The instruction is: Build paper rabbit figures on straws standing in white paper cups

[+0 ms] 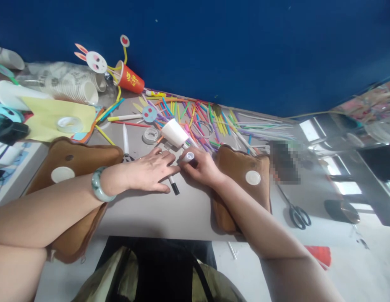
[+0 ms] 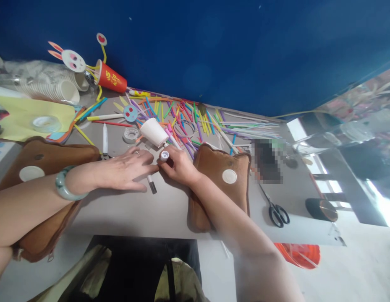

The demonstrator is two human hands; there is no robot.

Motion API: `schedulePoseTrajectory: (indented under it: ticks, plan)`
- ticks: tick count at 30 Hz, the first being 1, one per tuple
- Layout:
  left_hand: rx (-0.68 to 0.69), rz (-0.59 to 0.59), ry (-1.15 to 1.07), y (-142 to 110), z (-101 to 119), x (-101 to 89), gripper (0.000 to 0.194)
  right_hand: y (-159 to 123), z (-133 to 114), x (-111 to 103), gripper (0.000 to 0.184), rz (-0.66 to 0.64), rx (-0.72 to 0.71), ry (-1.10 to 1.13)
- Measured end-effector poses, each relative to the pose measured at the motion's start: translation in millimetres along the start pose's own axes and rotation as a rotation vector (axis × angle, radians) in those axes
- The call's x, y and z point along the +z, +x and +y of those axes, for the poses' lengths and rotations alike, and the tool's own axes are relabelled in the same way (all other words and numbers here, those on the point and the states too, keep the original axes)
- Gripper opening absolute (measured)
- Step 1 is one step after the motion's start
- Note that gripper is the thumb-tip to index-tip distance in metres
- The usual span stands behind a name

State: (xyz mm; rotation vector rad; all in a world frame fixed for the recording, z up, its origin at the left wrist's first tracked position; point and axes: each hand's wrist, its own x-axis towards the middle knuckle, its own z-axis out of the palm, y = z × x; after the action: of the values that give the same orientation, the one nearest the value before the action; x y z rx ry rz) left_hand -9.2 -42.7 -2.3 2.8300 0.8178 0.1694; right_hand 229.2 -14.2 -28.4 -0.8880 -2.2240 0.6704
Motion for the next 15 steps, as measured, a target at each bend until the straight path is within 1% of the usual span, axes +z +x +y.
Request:
schedulePoseTrajectory:
  ticks: [2, 4, 7, 9, 11, 14, 15]
  plan:
    - [-0.001, -0.004, 0.005, 0.0, 0.3, -0.8, 0.046, 0.3, 0.4, -0.2, 0.004, 0.054, 0.011, -0.007]
    - [-0.002, -0.011, 0.012, 0.2, 0.4, -1.3, 0.046, 0.2, 0.6, -1.2, 0.005, 0.073, -0.003, 0.018]
    - [0.0, -0.006, 0.001, 0.5, -0.1, -0.9, 0.047, -0.2, 0.8, -1.3, 0.004, -0.001, -0.036, 0.046]
    - [0.003, 0.0, -0.006, 0.4, -0.6, -0.2, 0.048, -0.3, 1.0, -0.1, 0.003, -0.027, -0.03, 0.026]
    - [0.003, 0.007, -0.009, -0.1, -0.7, 0.2, 0.046, -0.2, 0.6, 0.7, 0.003, 0.01, -0.011, -0.003]
    - [0.001, 0.022, -0.016, -0.8, -0.3, 0.2, 0.045, -0.7, -1.1, -0.4, 0.005, 0.12, 0.001, -0.003]
    - [0.001, 0.023, -0.013, -0.8, -0.1, 0.0, 0.045, -0.9, -1.8, -1.1, 0.005, 0.137, -0.007, 0.011]
